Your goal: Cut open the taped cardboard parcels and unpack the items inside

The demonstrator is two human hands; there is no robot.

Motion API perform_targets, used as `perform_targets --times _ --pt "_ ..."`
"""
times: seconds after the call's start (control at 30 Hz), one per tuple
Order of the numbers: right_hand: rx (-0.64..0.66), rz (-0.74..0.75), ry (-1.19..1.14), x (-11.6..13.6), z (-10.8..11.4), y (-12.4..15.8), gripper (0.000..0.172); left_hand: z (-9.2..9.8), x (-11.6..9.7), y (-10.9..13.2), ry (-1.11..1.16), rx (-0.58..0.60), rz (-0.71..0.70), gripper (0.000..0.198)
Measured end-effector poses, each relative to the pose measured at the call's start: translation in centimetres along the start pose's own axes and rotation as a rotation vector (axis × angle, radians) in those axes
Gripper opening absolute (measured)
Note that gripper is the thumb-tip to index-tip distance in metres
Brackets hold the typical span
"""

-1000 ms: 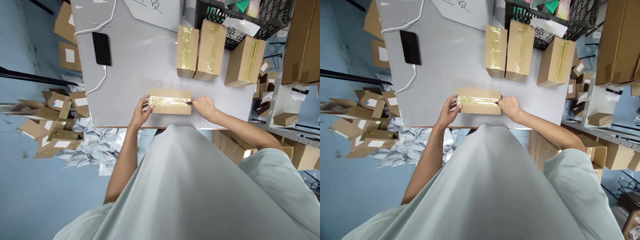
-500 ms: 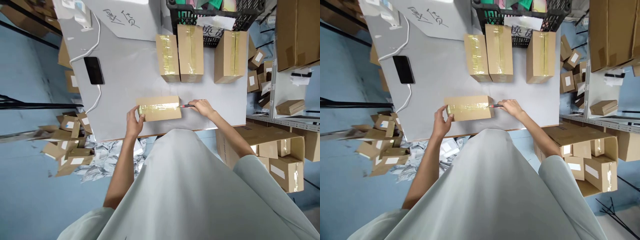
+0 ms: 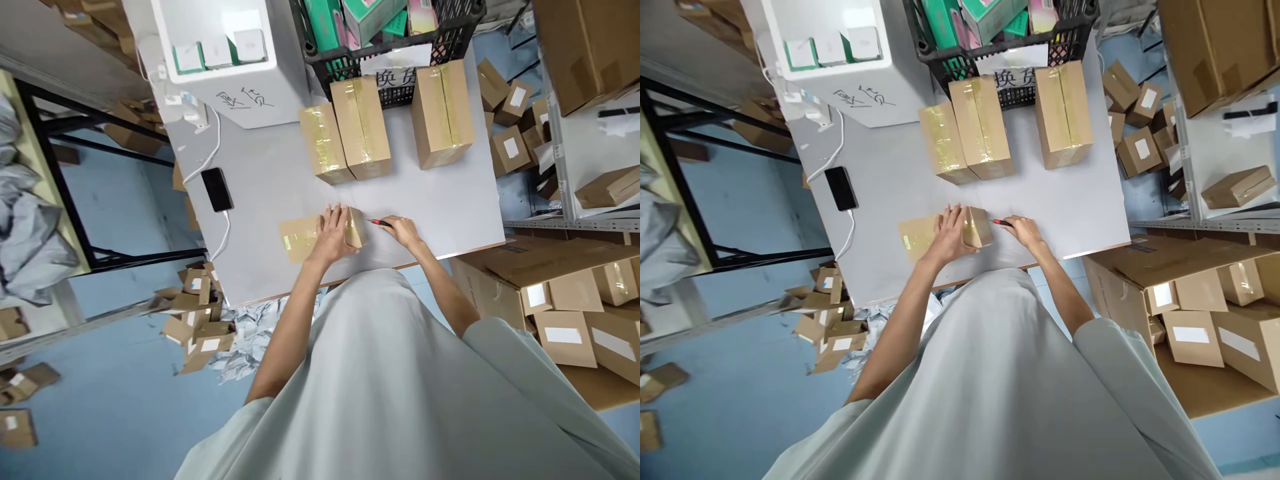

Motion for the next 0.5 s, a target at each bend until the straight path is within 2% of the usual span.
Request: perform_targets --times 0.1,0.23,0.37,0.5 --pt "-0.1 -0.083 -0.116 -0.8 -0.9 2.6 0.036 0.1 -0.8 -0.4 -0.056 0.01 -0.034 0.151" --pt "-0.198 -0.118 -0.277 -0.3 -2.4 5.5 0.036 0.6 -1.0 0.8 -0.096 -0.059 -0.111 0.146" --pt "-0.306 -0.099 -0.46 2.1 -3.7 6.6 0.045 1.9 0.0 3.8 -0.058 -0.153 -0.132 0.153" --pt "-0.429 -0.096 -0.668 5.8 -3.8 6.9 0.058 3.7 2.3 7.6 0.019 -0.264 -0.159 0.159"
Point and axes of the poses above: each hand's wrist, its own y-axis away from the middle knuckle, its own z-axis out of the back of the hand, x = y × z, the point moved 1 cm from there along -y, towards the middle knuckle, and after that the axes turned 10 degrees about x, right-handed, at the moved point
